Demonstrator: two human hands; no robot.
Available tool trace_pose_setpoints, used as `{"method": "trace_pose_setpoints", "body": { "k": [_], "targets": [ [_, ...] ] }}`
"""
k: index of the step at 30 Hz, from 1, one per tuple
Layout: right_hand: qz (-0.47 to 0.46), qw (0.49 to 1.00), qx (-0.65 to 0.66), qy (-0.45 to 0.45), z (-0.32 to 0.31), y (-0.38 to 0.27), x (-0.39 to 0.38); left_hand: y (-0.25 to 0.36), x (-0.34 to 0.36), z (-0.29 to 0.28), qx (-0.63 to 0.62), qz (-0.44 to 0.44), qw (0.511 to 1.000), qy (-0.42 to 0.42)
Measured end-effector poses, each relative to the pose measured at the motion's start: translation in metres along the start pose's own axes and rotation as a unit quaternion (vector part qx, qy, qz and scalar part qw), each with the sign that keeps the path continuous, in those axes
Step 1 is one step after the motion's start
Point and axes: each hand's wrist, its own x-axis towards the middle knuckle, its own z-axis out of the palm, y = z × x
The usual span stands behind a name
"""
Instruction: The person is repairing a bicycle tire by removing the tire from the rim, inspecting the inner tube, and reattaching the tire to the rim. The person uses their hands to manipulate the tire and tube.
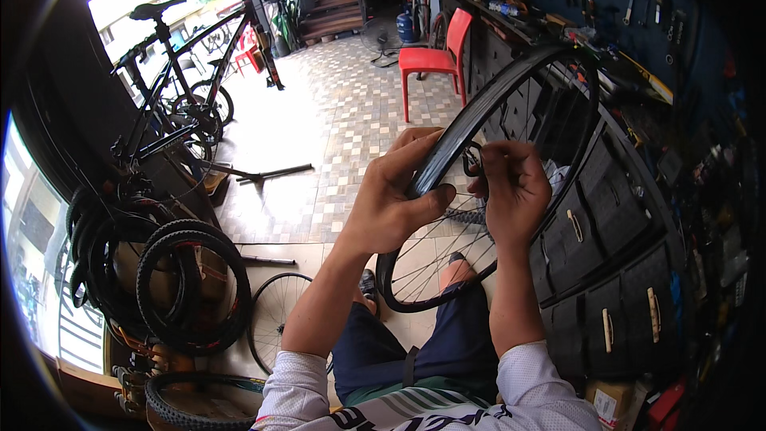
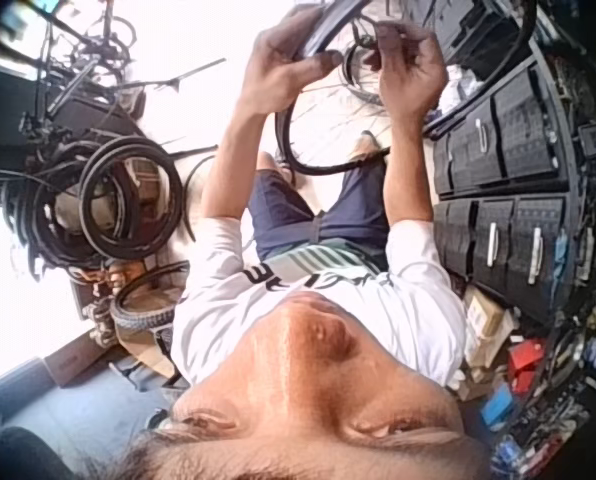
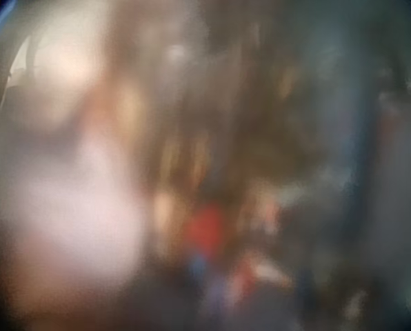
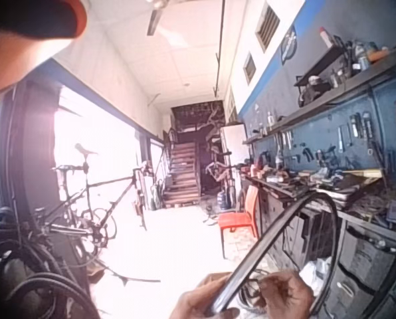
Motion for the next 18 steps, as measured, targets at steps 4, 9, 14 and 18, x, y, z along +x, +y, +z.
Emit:
{"method": "trace_pose_setpoints", "body": {
  "k": [4, 9, 14, 18],
  "targets": [
    [-0.063, 0.995, -0.070, -0.039, -0.005, 0.009, -0.005, 0.000, -0.001, 0.003, -0.095, -0.044, 0.995, 0.002],
    [-0.139, 0.982, -0.119, -0.050, 0.002, 0.004, -0.007, 0.003, -0.001, 0.005, -0.106, -0.059, 0.993, 0.005],
    [-0.115, 0.983, -0.111, -0.094, -0.001, 0.005, -0.003, -0.008, 0.006, -0.001, -0.019, 0.039, 0.999, -0.004],
    [-0.088, 0.985, -0.125, -0.076, 0.006, 0.000, -0.007, -0.010, 0.001, 0.000, -0.114, -0.042, 0.993, 0.008]
  ]
}}
